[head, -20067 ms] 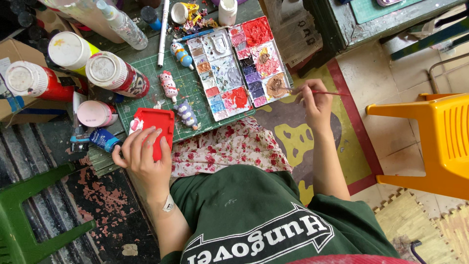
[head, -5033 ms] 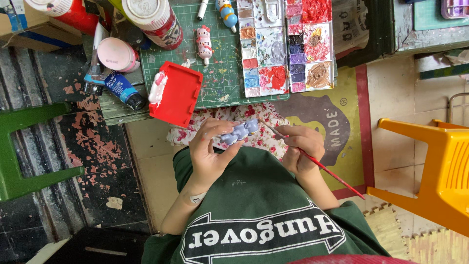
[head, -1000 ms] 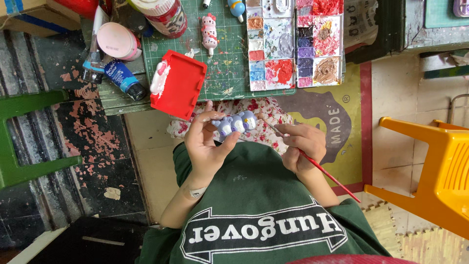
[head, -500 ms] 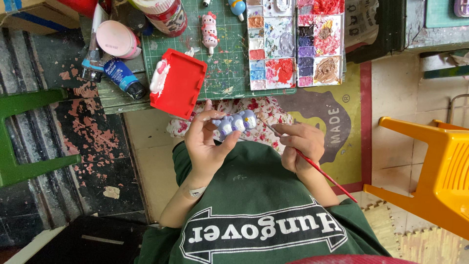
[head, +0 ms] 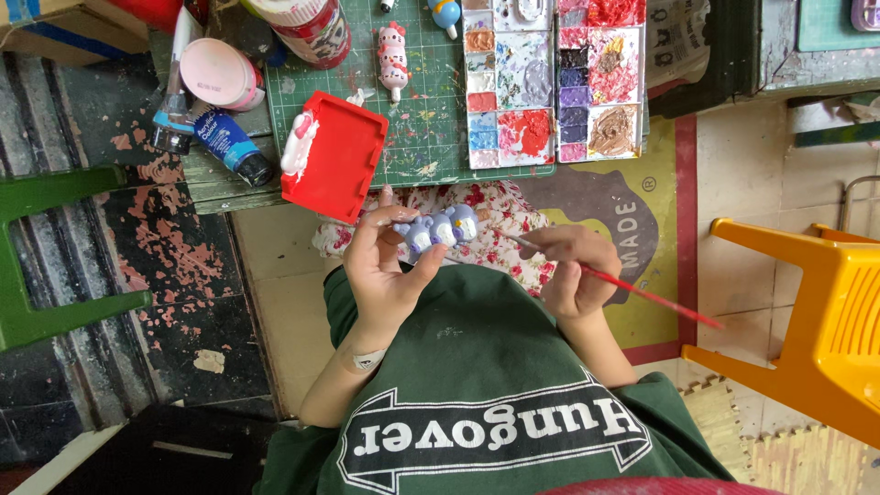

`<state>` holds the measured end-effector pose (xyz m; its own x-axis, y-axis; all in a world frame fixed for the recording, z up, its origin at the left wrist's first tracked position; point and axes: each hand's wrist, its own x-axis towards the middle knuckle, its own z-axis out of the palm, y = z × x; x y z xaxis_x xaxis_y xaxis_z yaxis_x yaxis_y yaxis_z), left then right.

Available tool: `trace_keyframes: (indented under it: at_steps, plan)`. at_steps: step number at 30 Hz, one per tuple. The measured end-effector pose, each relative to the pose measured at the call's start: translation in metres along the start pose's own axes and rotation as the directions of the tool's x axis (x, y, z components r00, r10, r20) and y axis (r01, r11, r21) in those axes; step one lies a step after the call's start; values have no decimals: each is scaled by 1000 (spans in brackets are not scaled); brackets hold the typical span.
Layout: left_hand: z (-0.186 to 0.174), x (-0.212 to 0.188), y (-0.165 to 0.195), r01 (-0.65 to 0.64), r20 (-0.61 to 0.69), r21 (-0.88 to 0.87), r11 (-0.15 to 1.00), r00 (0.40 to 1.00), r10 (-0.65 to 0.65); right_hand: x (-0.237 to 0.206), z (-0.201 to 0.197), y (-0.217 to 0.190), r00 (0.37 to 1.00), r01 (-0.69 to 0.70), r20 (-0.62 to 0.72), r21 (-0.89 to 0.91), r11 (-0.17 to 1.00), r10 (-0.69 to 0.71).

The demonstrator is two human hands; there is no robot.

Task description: The person paints small ceramic figurines using a fine brush and a palette of mixed paints. They apply paint to the figurines' details, rotate them to reach different sides, and occasionally dip the brush into the paint palette to reload color.

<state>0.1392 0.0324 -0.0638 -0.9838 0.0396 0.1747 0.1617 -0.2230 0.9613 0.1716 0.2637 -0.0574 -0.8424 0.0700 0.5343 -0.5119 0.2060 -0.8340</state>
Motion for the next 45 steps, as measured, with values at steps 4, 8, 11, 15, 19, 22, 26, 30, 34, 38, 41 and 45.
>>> trace_keyframes:
  at_steps: [4, 8, 11, 15, 19, 22, 26, 30, 34, 38, 41, 45]
  plan:
    - [0, -2, 1, 81, 3, -77, 994, 997, -81, -4, 4, 5, 994, -54, -97, 54, 997, 59]
    - [0, -1, -2, 100, 26, -128, 987, 995, -98, -6, 3, 5, 991, -80, -99, 104, 991, 91]
    - [0, -2, -3, 165, 43, -188, 968, 986, -160, -7, 1, 4, 986, -101, -118, 113, 988, 114]
    - [1, -2, -6, 165, 43, -207, 964, 986, -160, -8, -1, 7, 963, -114, -211, 256, 960, 170]
    - [1, -2, -6, 198, 49, -249, 948, 980, -191, -7, -4, 8, 988, -88, -109, 185, 979, 109]
    - [1, -2, -7, 195, 66, -261, 945, 981, -184, -8, -4, 7, 973, -142, -151, 213, 967, 176]
    - [1, -1, -8, 201, 59, -255, 946, 980, -192, -8, -3, 6, 972, -155, -131, 276, 949, 197]
    - [1, -1, -9, 207, 68, -260, 943, 978, -196, -6, -3, 9, 957, -161, -201, 224, 961, 207]
    - [1, -1, -9, 208, 62, -263, 942, 978, -199, -5, -6, 8, 970, -153, -143, 281, 948, 199]
    - [2, -2, -8, 210, 61, -258, 943, 978, -201, -5, -5, 7, 973, -158, -136, 199, 967, 187]
    - [1, -1, -6, 215, 66, -248, 945, 976, -206, -4, -5, 8, 969, -147, -158, 254, 956, 191]
    - [1, -2, -7, 208, 71, -252, 945, 978, -197, -5, -6, 9, 985, -117, -97, 233, 965, 143]
